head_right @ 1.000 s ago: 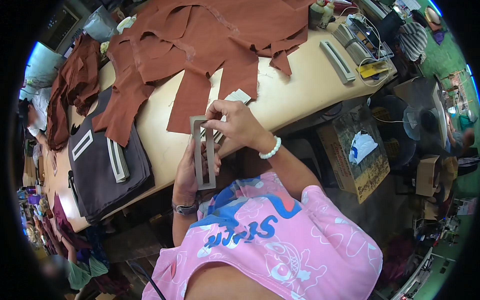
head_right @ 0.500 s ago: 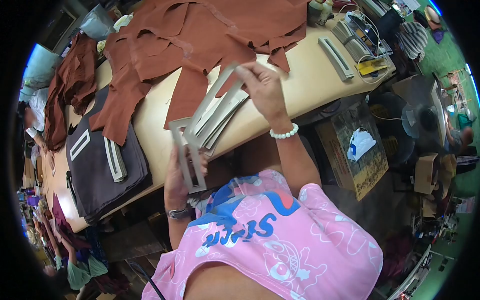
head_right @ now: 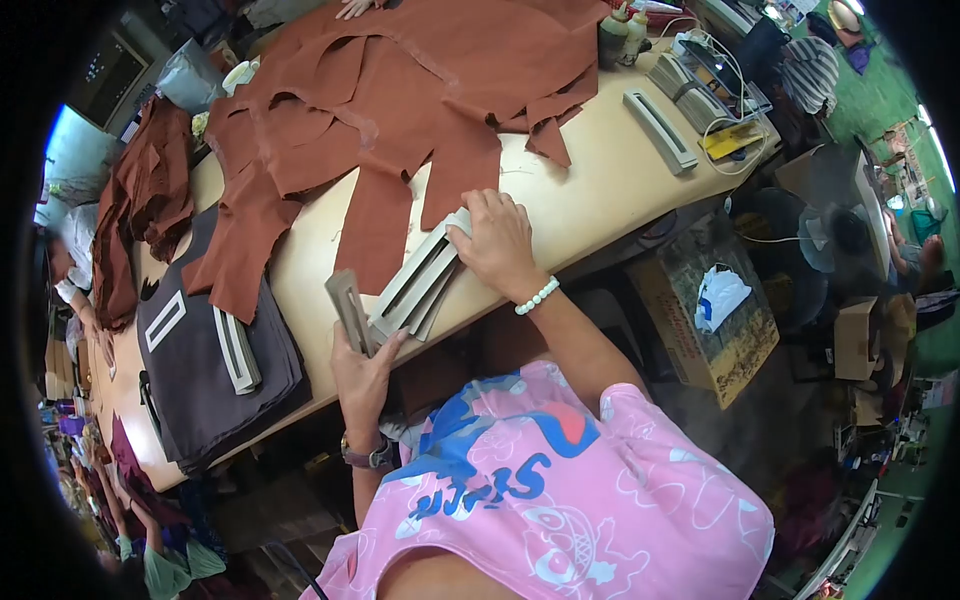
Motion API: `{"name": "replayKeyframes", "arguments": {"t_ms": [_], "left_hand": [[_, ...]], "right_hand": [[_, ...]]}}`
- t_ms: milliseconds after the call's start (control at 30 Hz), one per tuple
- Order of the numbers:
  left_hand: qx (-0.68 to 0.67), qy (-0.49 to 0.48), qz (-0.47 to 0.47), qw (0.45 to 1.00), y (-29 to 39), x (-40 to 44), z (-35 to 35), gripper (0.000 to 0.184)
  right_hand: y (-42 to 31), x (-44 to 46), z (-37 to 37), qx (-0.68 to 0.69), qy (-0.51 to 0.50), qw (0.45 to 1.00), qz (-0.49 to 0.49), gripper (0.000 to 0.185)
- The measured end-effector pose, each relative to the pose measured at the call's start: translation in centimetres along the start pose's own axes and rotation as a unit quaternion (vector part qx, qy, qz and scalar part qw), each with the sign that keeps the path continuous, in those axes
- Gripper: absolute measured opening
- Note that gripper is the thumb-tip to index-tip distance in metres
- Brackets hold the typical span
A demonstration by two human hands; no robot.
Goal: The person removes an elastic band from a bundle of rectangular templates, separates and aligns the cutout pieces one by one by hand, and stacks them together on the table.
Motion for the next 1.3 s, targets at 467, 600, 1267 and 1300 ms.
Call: {"name": "replayKeyframes", "arguments": {"t_ms": [467, 600, 1267, 1300], "left_hand": [[0.185, 0.018, 0.086, 0.979, 1.2, -0.6, 1.7, 0.046], [0.157, 0.045, 0.103, 0.981, 0.4, -0.6, 1.8, 0.047], [0.002, 0.031, 0.042, 0.999, -5.5, -1.1, -5.3, 0.033], [0.021, 0.033, 0.060, 0.997, -6.0, -0.9, -5.3, 0.033]], "right_hand": [[-1.8, 5.9, -0.4, -0.079, -0.527, 0.803, -0.267, 0.053], [-3.3, 6.2, -0.4, -0.149, -0.563, 0.763, -0.280, 0.038], [-5.7, -1.0, 3.8, -0.024, -0.228, 0.910, -0.345, 0.023], [-4.8, -0.9, 3.3, -0.004, -0.240, 0.919, -0.312, 0.030]]}}
Point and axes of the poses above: each hand's wrist, its own x-axis towards the middle knuckle, its own z-axis out of the palm, y = z × x, the point moved 1 cm from there along x, towards the middle knuckle, and after that the axes turned 15 degrees about x, right-handed, at the moved point
